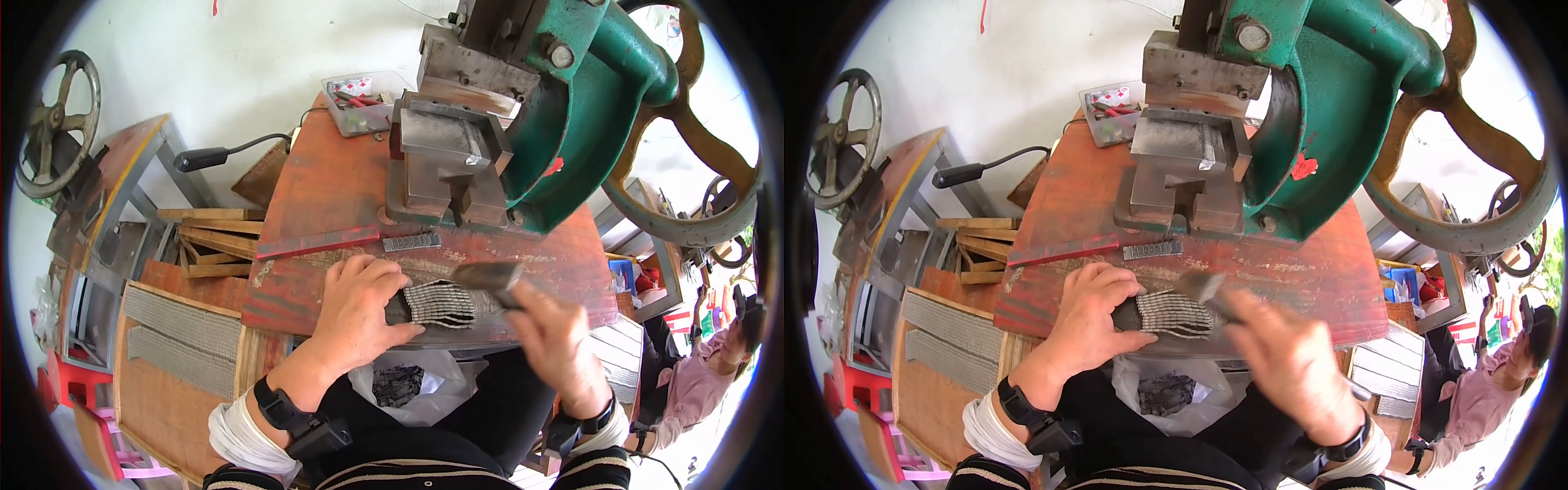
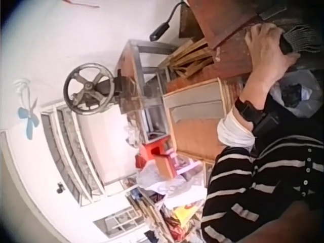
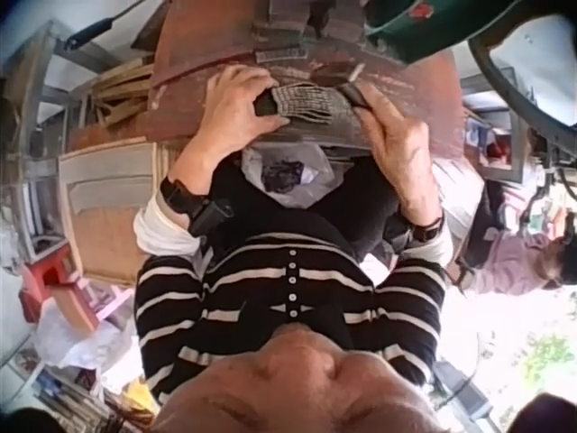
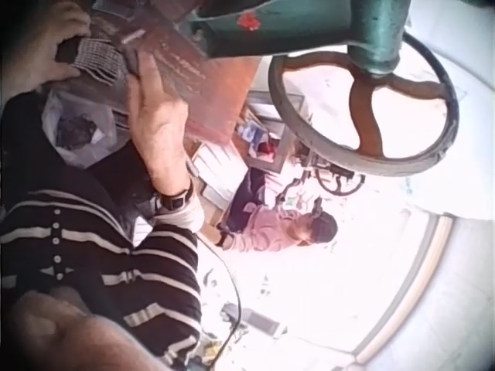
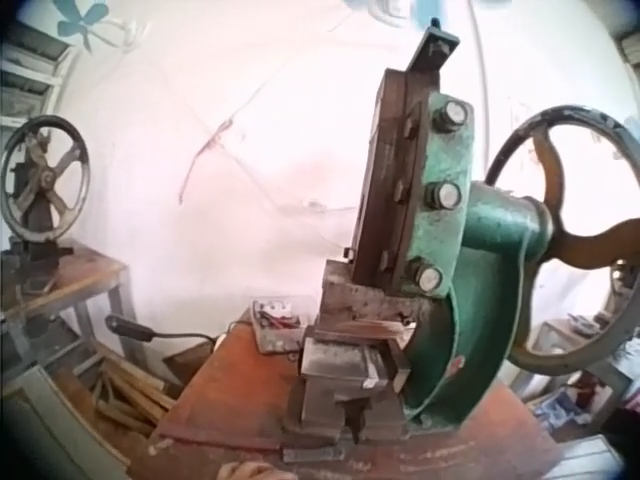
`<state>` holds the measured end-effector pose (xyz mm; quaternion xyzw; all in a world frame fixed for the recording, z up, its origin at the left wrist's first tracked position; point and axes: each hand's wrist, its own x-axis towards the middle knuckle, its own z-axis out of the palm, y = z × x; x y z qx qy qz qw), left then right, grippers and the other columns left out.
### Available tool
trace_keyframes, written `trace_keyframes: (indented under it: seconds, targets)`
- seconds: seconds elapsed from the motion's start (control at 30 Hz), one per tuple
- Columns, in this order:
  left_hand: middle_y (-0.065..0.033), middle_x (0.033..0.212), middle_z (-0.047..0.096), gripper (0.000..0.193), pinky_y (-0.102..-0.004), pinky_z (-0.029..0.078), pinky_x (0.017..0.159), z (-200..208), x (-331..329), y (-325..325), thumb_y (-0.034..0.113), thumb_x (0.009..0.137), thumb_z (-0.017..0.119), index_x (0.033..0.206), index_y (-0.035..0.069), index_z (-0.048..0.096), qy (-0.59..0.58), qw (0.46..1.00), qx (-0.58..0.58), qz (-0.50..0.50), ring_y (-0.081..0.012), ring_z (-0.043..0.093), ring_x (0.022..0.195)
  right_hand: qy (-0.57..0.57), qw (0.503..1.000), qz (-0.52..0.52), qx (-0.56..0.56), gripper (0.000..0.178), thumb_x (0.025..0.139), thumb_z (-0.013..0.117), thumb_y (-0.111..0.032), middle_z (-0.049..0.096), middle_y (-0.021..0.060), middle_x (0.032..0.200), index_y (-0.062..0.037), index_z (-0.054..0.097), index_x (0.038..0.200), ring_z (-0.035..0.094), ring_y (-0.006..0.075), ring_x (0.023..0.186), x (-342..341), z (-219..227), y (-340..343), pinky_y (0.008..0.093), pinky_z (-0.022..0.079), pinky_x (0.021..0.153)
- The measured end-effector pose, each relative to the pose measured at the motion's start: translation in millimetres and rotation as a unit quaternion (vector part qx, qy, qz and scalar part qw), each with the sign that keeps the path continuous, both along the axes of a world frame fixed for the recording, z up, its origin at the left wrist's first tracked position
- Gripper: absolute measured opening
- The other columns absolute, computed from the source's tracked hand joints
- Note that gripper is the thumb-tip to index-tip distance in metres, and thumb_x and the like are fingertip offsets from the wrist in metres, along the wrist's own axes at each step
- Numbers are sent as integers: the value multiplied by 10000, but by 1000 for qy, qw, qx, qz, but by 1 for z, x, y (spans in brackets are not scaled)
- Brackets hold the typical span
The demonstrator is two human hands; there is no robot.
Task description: The person is assembling small metal components using a hand-operated press and a small hammer to secure them into a grid pattern.
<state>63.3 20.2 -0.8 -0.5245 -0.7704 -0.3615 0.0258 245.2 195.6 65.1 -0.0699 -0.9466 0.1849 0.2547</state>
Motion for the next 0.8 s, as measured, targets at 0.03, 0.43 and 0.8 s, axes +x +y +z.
trace_keyframes:
  seconds: [0.03,0.43,0.8]
  targets:
    - [-43,1111,621,518,-451,341,1004,-1,0,0,268,614,872,1046,60,678,-3,1000,-5,-2,-271,520,1114,18,999,-25,11,389,829,705,-84,655,155,797,-83,645,1213,664,368,694,3,-2,15,406,544,603]
    - [-79,1139,601,547,-461,329,1023,4,3,2,274,610,875,1068,57,668,-4,999,-48,-8,-299,496,1151,69,970,-115,204,492,613,801,-127,590,138,1119,-112,699,1094,565,327,1031,13,-42,68,467,453,893]
    - [-92,1196,581,548,-475,308,1060,6,-6,6,263,587,882,1032,28,665,19,998,-50,-45,-325,469,1200,-49,969,218,-107,687,637,811,-133,609,127,1245,-54,592,1282,547,336,1133,-46,-55,44,452,405,1027]
